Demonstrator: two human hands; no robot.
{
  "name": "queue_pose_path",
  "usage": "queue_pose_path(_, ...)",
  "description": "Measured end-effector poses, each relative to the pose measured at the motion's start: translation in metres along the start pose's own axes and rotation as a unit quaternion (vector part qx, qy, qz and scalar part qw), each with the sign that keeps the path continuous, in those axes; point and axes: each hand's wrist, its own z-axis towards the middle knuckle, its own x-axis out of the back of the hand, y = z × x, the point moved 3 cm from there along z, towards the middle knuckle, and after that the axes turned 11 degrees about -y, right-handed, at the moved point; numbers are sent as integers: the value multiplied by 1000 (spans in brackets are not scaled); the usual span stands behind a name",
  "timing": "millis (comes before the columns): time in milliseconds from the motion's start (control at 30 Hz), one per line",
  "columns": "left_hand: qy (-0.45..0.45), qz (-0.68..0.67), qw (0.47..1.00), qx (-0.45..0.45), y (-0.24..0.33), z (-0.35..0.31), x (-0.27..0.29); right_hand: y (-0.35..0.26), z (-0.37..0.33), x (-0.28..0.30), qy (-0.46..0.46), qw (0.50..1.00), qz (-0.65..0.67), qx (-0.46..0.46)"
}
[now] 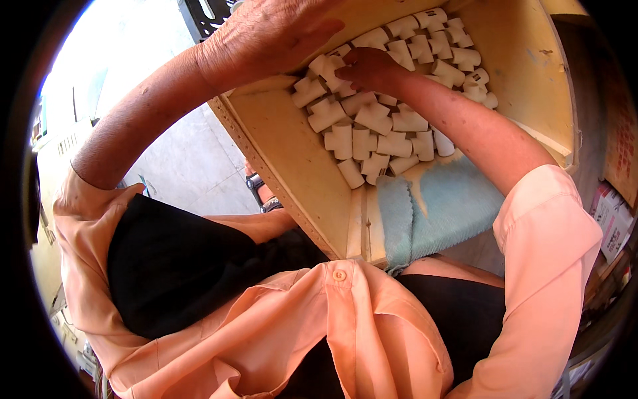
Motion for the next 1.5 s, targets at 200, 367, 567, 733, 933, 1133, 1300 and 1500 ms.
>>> queue_pose_path(200,-6,-25,1000,14,-3,-3,-5,-10,-9,5,68,983,-165,46)
queue_pose_path(367,-12,-39,999,22,-2,-2,-4,0,-2,-3,51,988,-126,73)
queue_pose_path(567,21,-24,999,7,-2,0,-1,0,-1,1,66,981,-171,71)
queue_pose_path(733,-7,-193,980,53,-8,2,8,-6,-20,4,106,978,-164,70)
queue_pose_path(933,59,-147,978,135,-61,18,35,10,-29,7,88,986,-93,107)
queue_pose_path(1133,81,-85,939,324,-184,-9,10,-6,-30,-2,50,984,-86,150)
queue_pose_path(1300,-17,-79,938,338,-233,-9,-28,-3,-43,1,72,979,-84,172)
queue_pose_path(1500,-125,-76,934,325,-216,11,-48,3,-48,-2,71,978,-104,164)
